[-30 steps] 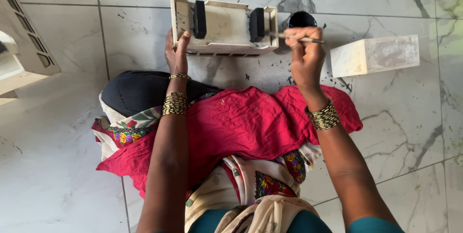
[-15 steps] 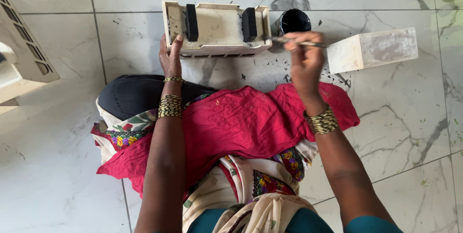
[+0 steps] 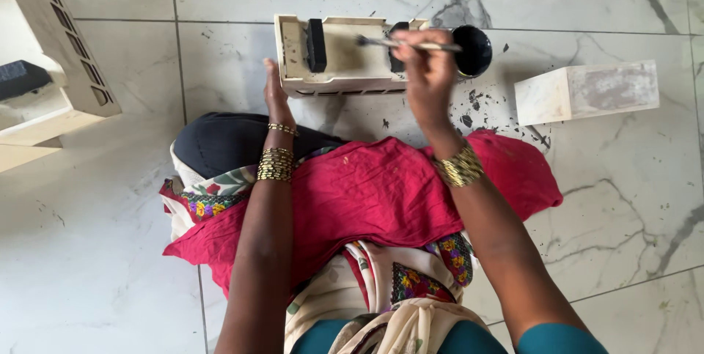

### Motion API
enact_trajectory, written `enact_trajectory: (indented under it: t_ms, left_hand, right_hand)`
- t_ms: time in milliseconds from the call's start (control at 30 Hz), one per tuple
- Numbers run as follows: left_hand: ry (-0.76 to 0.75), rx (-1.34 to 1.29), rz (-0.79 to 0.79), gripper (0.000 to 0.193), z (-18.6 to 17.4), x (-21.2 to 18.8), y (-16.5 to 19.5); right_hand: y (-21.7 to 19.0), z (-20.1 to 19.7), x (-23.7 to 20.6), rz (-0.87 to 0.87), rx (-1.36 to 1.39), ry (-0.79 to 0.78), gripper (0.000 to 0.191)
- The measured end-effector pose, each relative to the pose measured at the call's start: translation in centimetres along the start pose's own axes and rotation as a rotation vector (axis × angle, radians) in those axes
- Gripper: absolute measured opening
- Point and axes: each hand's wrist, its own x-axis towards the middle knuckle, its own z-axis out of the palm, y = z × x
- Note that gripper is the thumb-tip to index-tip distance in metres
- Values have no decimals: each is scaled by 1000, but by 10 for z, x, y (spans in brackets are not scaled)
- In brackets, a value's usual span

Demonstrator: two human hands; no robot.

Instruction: The person sits on the floor and paints black paint onto foam blocks fitted inside small wooden model houses, using a brush and a paint can. They hold each model steady with one hand while brushing the foam pieces, turning the model to reach different sides, and move finished models aside to reach others.

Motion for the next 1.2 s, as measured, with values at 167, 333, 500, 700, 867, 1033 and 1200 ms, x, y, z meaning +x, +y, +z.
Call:
enact_trajectory:
  t_ms: [167, 333, 500, 700, 867, 1033, 1200]
  left_hand:
    - [-24, -51, 3, 95, 3, 0, 4]
    - [30, 0, -12, 81, 4, 0, 9]
    - [107, 66, -1, 71, 7, 6, 7]
    - [104, 62, 38, 71, 8, 6, 5]
    - [84, 91, 23, 73, 8, 2, 11]
    - [33, 2, 53, 78, 8, 1, 13]
    - [111, 118, -10, 82, 9, 2, 10]
  right_hand:
    - [30, 54, 28, -81, -126, -72, 7]
    - [33, 72, 28, -62, -300, -116, 7]
    - [3, 56, -16, -32, -270, -131, 4]
    - [6, 64, 7, -79, -139, -38, 6]
    - [15, 79, 14, -33, -358, -152, 7]
    - [-8, 59, -31, 26, -229, -196, 3]
    - [-27, 19, -40, 84, 68, -5, 9]
